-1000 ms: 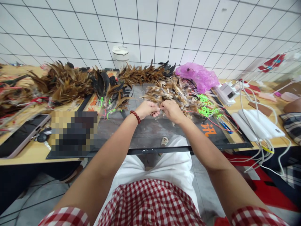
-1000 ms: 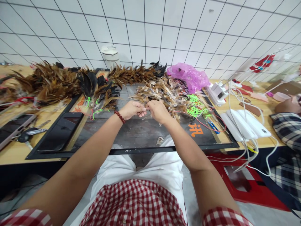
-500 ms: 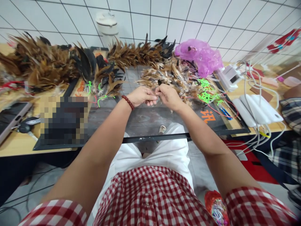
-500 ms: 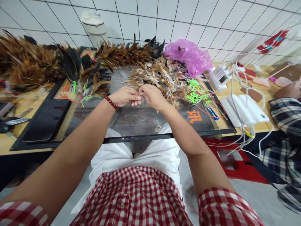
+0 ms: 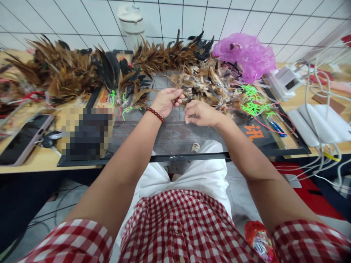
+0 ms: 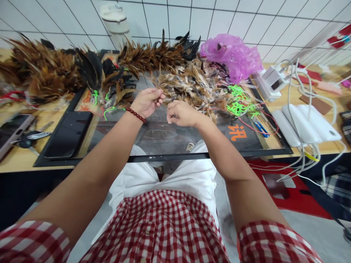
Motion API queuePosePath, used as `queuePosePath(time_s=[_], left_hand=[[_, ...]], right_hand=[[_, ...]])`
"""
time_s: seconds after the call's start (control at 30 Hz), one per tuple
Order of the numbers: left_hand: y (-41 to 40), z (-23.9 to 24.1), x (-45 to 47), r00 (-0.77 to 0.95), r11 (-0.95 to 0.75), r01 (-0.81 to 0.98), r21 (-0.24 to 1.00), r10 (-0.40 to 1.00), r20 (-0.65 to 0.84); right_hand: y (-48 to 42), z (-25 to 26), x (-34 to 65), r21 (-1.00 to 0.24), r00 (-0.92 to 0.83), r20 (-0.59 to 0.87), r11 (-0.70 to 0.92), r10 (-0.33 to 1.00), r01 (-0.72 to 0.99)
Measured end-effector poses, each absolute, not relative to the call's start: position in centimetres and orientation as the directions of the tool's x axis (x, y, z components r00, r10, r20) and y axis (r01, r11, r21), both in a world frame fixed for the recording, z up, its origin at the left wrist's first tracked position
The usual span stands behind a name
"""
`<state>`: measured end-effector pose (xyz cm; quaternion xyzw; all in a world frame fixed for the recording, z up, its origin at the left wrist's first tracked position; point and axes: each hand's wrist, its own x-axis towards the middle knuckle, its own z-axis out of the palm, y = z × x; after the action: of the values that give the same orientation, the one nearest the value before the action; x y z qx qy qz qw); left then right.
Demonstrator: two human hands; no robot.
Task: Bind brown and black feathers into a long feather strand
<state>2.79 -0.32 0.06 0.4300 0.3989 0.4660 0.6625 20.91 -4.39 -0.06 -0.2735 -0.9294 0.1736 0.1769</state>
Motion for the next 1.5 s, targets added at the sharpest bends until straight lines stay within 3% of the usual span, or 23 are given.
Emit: queuePosePath(time_s=[0.13,0.3,0.43,0.57,0.77,1.0,1.23,1.4,1.5], left_hand=[[-0.6,0.1,3.0,0.311,0.181,-0.283,0.942,0.946,-0.088],[-1.4,0.4,3.5,0.338,0.199,-0.136,0.97,0.93,-0.143],[-2.0,0.6,4.1,0.34,0.246,-0.072,0.967,0.917,-0.208],[-2.1,0.6,4.3,0.328,0.277,-0.11,0.955,0.917,-0.228],[-2.0,0.6,4.0,0.394,0.309,-0.098,0.946,0.885,-0.248],[-2.0,0.8,3.8,0.406,0.331,-0.091,0.939,0.873,-0.269],[-2.4,0.8,4.1,0.48,0.293,0.041,0.955,0.833,-0.276],[-2.1,1.3,4.0,0.35,0.186,-0.211,0.96,0.931,-0.103],[-1.7,1.4,3.8,0.25,0.168,-0.322,0.932,0.964,-0.088]], right_hand=[[-4.8,0.0,20.6,-0.334,-0.697,0.291,0.752,0.656,0.568],[-4.3,0.4,22.0,-0.341,-0.46,0.486,0.645,0.743,0.684],[-4.1,0.3,22.5,-0.411,-0.382,0.554,0.642,0.74,0.647],[-4.4,0.2,22.1,-0.526,-0.382,0.501,0.624,0.777,0.578],[-4.8,0.1,21.7,-0.4,-0.397,0.56,0.657,0.727,0.639],[-4.5,0.0,22.3,-0.368,-0.392,0.56,0.643,0.73,0.672],[-4.2,-0.3,22.7,-0.28,-0.359,0.633,0.635,0.686,0.72],[-3.4,0.1,23.8,-0.32,-0.208,0.728,0.593,0.653,0.739],[-3.5,0.3,24.0,-0.326,-0.249,0.71,0.621,0.659,0.712]])
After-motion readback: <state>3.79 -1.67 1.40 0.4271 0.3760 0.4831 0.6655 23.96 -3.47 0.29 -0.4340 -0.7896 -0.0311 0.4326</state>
